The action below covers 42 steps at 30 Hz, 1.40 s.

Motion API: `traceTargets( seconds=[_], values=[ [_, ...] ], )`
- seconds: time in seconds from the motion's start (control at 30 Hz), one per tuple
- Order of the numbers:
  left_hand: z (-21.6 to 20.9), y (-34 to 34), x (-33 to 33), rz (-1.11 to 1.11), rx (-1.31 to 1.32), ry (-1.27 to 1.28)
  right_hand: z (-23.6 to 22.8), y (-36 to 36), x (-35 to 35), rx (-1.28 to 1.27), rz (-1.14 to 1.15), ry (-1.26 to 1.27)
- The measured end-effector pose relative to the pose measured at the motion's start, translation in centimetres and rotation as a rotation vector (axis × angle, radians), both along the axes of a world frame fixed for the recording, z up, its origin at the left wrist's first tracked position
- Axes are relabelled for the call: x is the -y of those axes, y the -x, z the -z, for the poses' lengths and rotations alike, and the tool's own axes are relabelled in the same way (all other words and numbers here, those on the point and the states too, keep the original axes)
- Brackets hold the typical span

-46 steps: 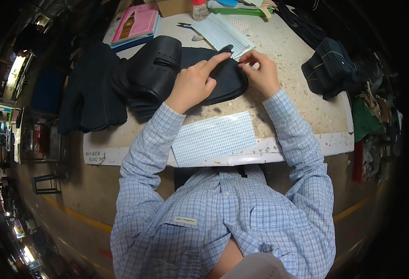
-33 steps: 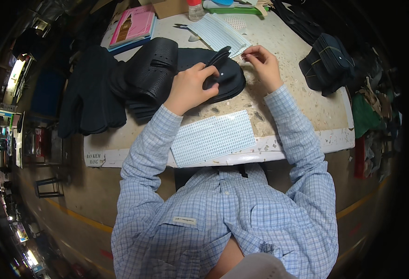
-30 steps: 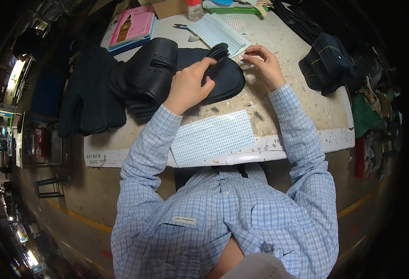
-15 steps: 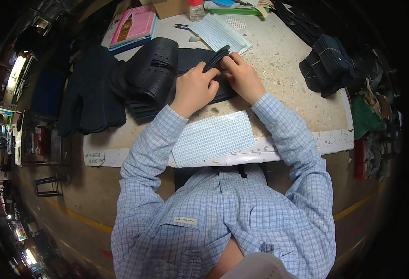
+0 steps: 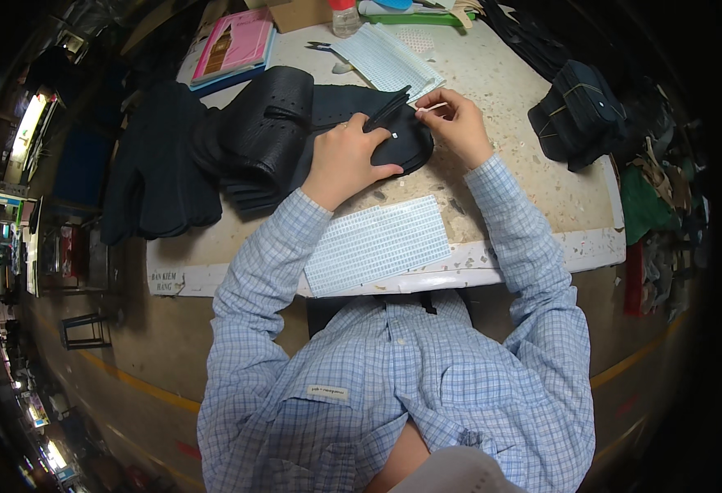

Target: The person assembles small black pouches by hand, repeatedly picking up pouches, inserting small white labels, and stacking them. The person also handles a larger black item, possibly a glove or sleeve, and places it on the table.

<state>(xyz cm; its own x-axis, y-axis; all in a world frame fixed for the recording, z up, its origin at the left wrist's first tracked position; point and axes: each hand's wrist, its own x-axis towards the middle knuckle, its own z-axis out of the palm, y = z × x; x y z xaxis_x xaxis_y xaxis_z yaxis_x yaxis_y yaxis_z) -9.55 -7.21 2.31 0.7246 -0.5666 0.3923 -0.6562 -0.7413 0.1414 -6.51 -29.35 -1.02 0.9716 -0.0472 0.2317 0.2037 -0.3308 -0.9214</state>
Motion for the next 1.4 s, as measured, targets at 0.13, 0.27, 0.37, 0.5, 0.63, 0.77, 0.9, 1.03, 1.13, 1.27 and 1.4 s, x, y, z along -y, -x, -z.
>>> traceTargets(
  seconds=[0.13,0.27,0.37,0.5,0.63,0.77,0.9,1.03,1.13,1.27,1.4],
  values=[
    [-0.2,-0.8,-0.6,0.048,-0.055,0.096,-0.3,-0.4,0.8,-0.011,0.002,-0.049],
    [-0.7,-1.6,-1.6,0.067,-0.176,0.222,-0.3,0.0,0.2,0.08,0.052,-0.027],
    [-0.9,-1.7,-1.7,0.018,-0.17,0.245,0.0,0.8,-1.5,-0.015,-0.111,-0.048],
    [-0.8,-1.1,-1.2,0.005,-0.104,0.247,0.4,1.3,-3.2,0.26,-0.114,0.382],
    [-0.3,-0.2,-0.5,0.02,-0.022,0.111,0.2,0.4,-2.4,0.156,-0.085,0.119],
    [0.3,0.1,0.0,0.005,0.055,0.056,-0.3,0.0,0.1,-0.251,-0.143,-0.431],
    [0.4,-0.1,-0.1,-0.004,-0.005,0.037,-0.9,0.2,1.4,-0.258,-0.152,-0.455],
    [0.0,-0.7,-0.7,0.022,-0.047,0.116,-1.6,0.3,1.2,-0.146,-0.168,-0.322],
    [-0.2,-1.1,-0.7,-0.008,-0.067,0.206,-1.7,0.7,-0.1,-0.085,-0.205,-0.088],
    [-0.2,-1.1,-0.6,0.033,-0.023,0.264,-1.2,1.6,-2.6,0.218,-0.325,0.257],
    [0.2,-0.3,-0.5,0.011,-0.024,0.136,-1.1,1.7,-3.4,0.328,-0.232,0.422]
  ],
)
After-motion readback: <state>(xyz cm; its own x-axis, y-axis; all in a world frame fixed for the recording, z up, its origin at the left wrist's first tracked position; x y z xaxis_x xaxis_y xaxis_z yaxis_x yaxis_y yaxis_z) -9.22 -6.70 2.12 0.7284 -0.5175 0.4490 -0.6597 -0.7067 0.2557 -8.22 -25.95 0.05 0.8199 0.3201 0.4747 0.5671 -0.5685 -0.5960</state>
